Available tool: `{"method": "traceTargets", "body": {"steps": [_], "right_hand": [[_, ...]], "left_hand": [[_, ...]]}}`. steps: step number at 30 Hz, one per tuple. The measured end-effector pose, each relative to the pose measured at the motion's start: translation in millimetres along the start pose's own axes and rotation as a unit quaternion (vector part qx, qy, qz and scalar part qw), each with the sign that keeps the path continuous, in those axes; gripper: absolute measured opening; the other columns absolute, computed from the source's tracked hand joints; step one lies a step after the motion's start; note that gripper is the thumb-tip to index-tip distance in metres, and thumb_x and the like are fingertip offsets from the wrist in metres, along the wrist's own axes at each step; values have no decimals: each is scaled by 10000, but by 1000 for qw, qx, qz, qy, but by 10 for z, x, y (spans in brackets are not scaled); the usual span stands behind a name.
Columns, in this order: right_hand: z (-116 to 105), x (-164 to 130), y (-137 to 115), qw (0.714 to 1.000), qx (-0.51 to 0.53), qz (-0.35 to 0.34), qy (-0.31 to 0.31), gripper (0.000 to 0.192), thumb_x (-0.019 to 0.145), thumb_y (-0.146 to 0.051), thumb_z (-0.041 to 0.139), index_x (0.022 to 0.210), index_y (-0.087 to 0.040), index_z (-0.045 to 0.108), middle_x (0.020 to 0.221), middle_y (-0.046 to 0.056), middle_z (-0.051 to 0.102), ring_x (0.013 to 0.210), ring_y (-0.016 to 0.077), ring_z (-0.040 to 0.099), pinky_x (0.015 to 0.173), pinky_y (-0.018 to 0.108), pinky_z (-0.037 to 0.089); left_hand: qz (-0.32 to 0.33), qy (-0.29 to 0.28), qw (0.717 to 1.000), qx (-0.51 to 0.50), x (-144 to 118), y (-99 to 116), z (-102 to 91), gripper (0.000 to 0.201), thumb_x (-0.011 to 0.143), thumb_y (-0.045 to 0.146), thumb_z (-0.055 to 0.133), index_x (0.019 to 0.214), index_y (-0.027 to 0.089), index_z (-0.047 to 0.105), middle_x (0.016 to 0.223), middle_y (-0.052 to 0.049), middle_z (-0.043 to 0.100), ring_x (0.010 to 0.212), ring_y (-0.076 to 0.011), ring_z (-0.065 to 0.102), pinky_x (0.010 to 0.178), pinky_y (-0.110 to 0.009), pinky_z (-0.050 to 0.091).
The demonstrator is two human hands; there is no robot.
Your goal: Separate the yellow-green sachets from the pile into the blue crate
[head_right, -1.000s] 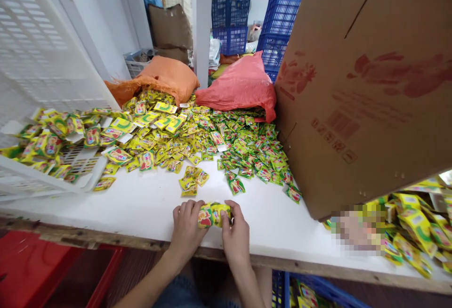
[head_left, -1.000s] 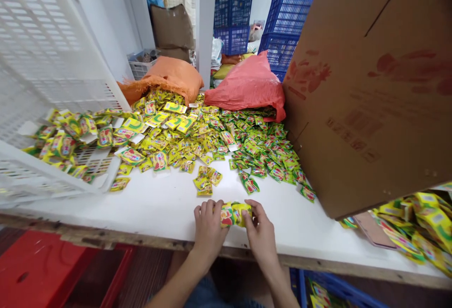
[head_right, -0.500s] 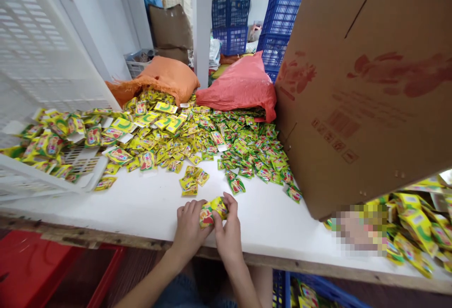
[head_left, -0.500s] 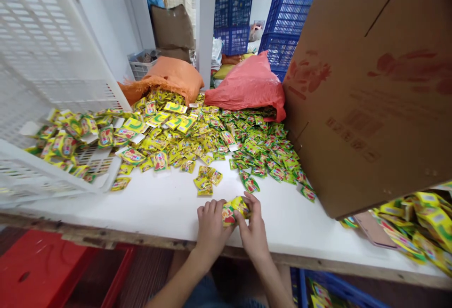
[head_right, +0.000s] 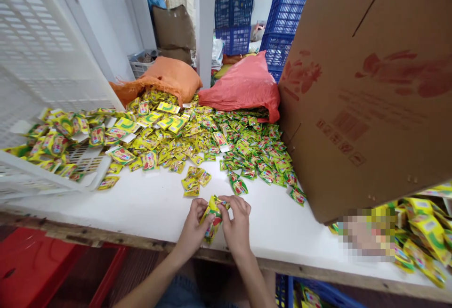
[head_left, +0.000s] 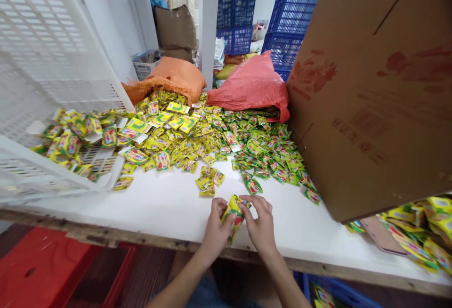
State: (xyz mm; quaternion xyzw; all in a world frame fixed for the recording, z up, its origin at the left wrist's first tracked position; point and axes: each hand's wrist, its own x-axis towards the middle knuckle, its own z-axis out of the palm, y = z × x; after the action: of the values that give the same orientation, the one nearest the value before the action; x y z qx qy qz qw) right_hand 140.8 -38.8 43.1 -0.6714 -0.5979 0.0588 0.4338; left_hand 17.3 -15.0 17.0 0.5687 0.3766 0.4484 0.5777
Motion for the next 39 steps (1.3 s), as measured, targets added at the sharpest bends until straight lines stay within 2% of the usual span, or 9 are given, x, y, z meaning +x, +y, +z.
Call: {"method": "traceTargets", "body": {"steps": [2,7,14,18,23,30,32,35,39], "right_hand": [[23,50,-11,1000,3,7,-11,191,827,-318,486,910,-222,630,912,45,644,952,224,530,864,387,333],[8,154,-48,991,34,14,-128,166,793,-296,537,907,-233,641,903,38,650,935,224,548,868,389,345],[57,28,-66,996,79,41,-22,197,776,-367,564,889,-205,561,996,73,589,984,235,513,846,384,387],[70,-28,-92,995,71,51,-53,192,800,-379,537,895,-213,560,917,56,600,929,228,518,814,362,393],[59,4,-137,995,25,18,-91,155,825,-351,509,901,-224,555,922,38,596,915,222,515,797,346,371],[4,1,-119,984,-15,-25,-176,200,856,-333,462,758,-240,610,869,30,625,902,218,525,782,350,353],[0,-62,-82,981,14,-13,-193,186,847,-347,477,788,-253,626,880,24,634,910,215,536,792,348,368],[66,-235,-28,979,139,68,-131,206,835,-347,493,990,-230,563,857,24,624,817,177,570,742,298,429],[191,-433,-20,956,242,159,-33,257,820,-347,512,1018,-183,523,853,32,611,777,159,576,710,265,464]], "left_hand": [[5,25,1000,-15,5,-42,5,248,798,272,537,946,213,347,893,-27,532,867,-163,560,794,-293,434],[-28,28,997,-60,17,-90,-15,324,834,336,492,1094,213,341,801,-2,540,749,-146,562,722,-281,445],[2,-25,1000,17,188,157,-213,192,806,316,531,930,170,536,773,-10,560,732,-141,544,676,-239,435],[14,-80,991,107,199,257,-366,163,798,292,534,902,177,582,809,-14,599,709,-138,547,682,-243,436],[32,-77,983,162,136,315,-430,185,816,271,491,964,208,582,968,-25,613,793,-151,571,713,-243,446],[51,-142,954,260,132,350,-492,218,836,301,447,717,184,587,736,-15,583,740,-158,550,705,-260,436],[36,-149,958,244,95,325,-502,164,829,298,460,800,195,583,777,-11,591,746,-157,561,710,-266,442],[-16,-102,984,143,0,238,-480,253,824,286,475,1069,228,449,904,-13,586,768,-149,593,687,-266,471],[-40,-80,993,83,-78,162,-449,215,821,284,489,1021,216,451,984,-29,576,810,-151,606,720,-268,475]]}}
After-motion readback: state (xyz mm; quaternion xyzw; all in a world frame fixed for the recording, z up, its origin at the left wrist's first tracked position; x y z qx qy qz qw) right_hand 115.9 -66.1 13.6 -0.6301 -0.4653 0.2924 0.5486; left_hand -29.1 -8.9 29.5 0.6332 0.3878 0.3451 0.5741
